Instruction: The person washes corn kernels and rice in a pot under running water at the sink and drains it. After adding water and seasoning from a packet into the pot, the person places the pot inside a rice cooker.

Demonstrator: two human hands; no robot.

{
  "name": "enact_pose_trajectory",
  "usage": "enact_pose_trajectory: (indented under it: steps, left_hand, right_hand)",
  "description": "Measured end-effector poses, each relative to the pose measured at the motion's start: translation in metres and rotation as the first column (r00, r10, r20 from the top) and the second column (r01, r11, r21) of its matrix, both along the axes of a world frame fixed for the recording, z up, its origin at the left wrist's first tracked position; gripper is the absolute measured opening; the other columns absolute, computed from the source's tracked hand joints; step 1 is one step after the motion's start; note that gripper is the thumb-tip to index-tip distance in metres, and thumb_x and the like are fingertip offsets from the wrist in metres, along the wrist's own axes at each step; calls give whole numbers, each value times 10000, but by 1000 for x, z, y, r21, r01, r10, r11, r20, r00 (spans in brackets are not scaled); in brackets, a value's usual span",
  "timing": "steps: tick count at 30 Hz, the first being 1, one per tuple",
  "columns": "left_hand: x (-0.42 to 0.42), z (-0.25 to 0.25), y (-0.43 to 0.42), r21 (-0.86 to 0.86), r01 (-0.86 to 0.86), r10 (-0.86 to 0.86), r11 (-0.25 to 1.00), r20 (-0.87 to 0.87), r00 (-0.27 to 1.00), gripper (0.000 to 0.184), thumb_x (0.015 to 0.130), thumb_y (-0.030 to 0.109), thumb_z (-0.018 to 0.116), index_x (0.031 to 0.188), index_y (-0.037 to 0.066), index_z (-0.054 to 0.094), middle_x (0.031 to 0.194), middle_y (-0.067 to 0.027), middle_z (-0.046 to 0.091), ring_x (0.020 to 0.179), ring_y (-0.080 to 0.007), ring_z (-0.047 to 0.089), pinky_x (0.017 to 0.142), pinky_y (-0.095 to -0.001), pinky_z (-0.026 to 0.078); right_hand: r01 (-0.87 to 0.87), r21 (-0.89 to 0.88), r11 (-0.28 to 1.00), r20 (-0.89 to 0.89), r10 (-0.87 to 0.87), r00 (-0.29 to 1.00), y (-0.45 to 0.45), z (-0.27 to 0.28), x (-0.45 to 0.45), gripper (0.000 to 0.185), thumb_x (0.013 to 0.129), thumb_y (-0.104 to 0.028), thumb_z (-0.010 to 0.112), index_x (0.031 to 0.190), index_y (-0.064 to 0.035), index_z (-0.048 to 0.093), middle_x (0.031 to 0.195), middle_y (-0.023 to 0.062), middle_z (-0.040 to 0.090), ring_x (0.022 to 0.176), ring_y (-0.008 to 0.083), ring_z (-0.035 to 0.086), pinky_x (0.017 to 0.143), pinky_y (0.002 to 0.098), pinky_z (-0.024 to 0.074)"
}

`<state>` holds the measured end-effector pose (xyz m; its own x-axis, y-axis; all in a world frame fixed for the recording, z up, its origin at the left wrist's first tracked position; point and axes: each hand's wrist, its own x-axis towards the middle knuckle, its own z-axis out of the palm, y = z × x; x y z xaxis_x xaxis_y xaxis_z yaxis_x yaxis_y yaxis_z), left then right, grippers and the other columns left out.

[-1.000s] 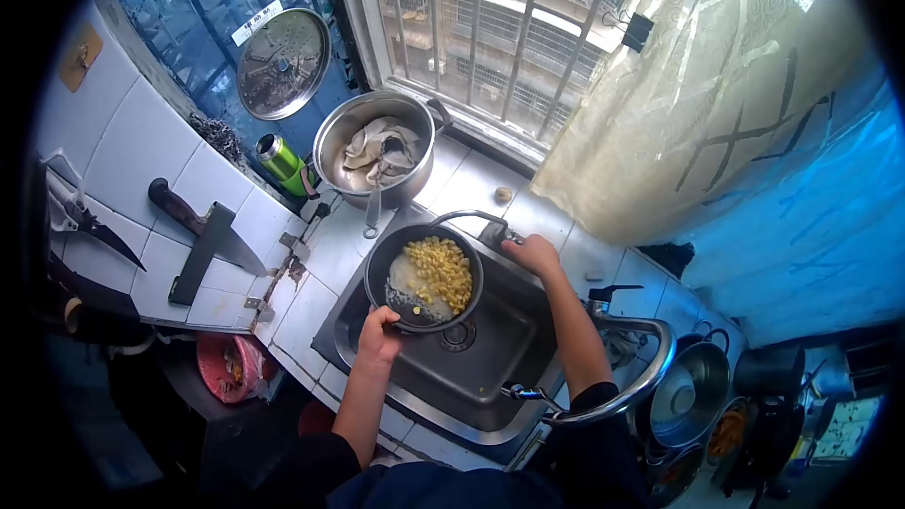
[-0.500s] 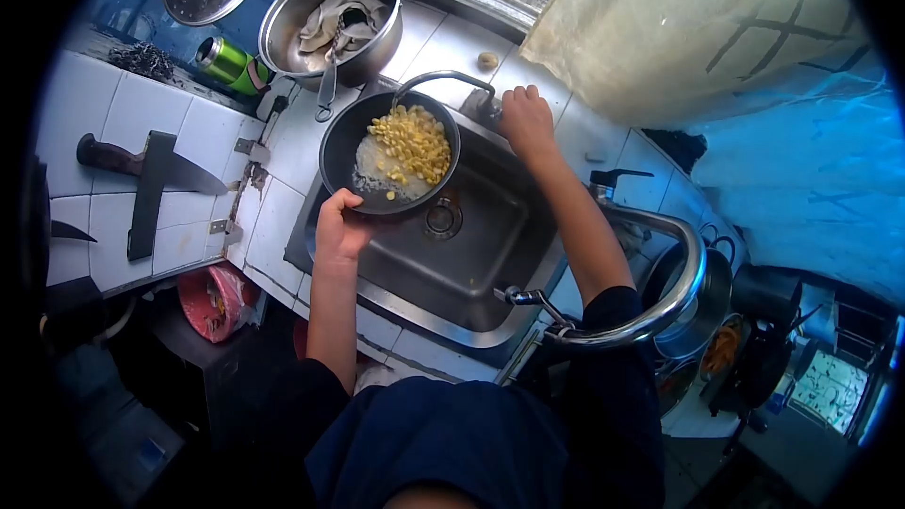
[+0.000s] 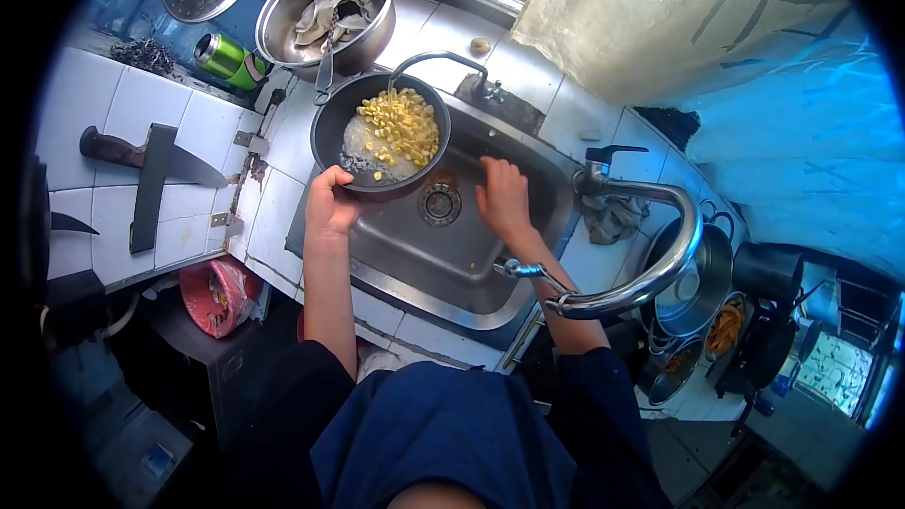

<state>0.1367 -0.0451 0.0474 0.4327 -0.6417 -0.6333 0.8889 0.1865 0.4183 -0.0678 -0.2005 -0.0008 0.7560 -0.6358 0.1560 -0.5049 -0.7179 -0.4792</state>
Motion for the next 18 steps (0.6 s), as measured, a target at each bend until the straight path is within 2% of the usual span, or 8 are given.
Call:
enact_pose_trajectory:
  steps: [1, 3, 5, 7, 8, 10, 13, 18]
  left_hand:
    - [1, -1, 1, 6, 15, -15, 1000, 5, 1000, 550, 608, 51, 450, 1140, -71, 388, 1114, -215, 468, 1016, -392, 488, 779, -622, 407]
    - [4, -5, 3, 16, 6, -7, 1000, 34, 999, 542, 596, 33, 450, 1130, -47, 403, 1083, -197, 483, 989, -374, 504, 763, -602, 429]
    - [6, -8, 5, 26, -5, 3, 1000, 63, 998, 538, 585, 15, 449, 1121, -23, 417, 1053, -180, 497, 962, -356, 520, 748, -582, 452]
    - [9, -12, 7, 9, -14, 13, 1000, 73, 997, 539, 566, -24, 439, 1104, 5, 427, 1008, -157, 509, 910, -321, 542, 726, -510, 495]
    - [10, -16, 9, 5, -18, 18, 1000, 80, 997, 539, 566, -24, 439, 1104, 5, 427, 1008, -157, 509, 910, -321, 542, 726, -510, 495]
    - [9, -20, 13, 26, -30, 27, 999, 136, 990, 544, 556, -39, 426, 1100, -2, 425, 1008, -155, 507, 885, -305, 552, 709, -449, 520]
    - [6, -21, 16, 8, -36, 35, 999, 164, 986, 555, 553, -45, 420, 1106, -2, 418, 1002, -154, 508, 870, -305, 557, 678, -428, 531]
    - [3, -28, 20, 0, -40, 40, 999, 138, 990, 581, 558, -16, 436, 1137, 17, 403, 1005, -158, 506, 859, -312, 563, 629, -480, 528]
  right_hand:
    - [0, -2, 1000, 4, 0, 1000, 7, 0, -1, 235, 717, -66, 602, 943, -46, 541, 836, 99, 537, 795, 269, 521, 691, 384, 394]
    - [-59, 174, 983, 86, 44, 995, 16, -4, -1, 245, 726, -94, 612, 953, -44, 534, 801, 94, 538, 776, 267, 527, 684, 377, 405]
    - [-80, 189, 979, 132, 56, 990, 19, -9, 3, 217, 731, -115, 622, 919, -49, 534, 746, 91, 540, 738, 269, 529, 649, 378, 413]
    - [50, 294, 955, 53, -69, 996, 22, -8, 11, 169, 735, -112, 619, 864, -46, 531, 710, 95, 547, 705, 274, 532, 634, 389, 416]
    - [44, 291, 956, 60, -64, 996, 24, -7, 14, 169, 735, -112, 619, 864, -46, 531, 710, 95, 547, 705, 274, 532, 634, 389, 416]
    - [183, 394, 901, 46, -218, 975, 32, 1, 19, 141, 734, -94, 613, 833, -43, 526, 725, 107, 558, 707, 279, 538, 635, 393, 420]
    - [156, 382, 911, 119, -216, 969, 54, -9, 19, 143, 732, -79, 607, 844, -41, 525, 720, 111, 556, 726, 280, 542, 650, 386, 426]
    - [75, 355, 932, 201, -154, 967, 100, -12, 7, 156, 733, -65, 596, 860, -15, 519, 784, 132, 543, 745, 286, 540, 663, 380, 430]
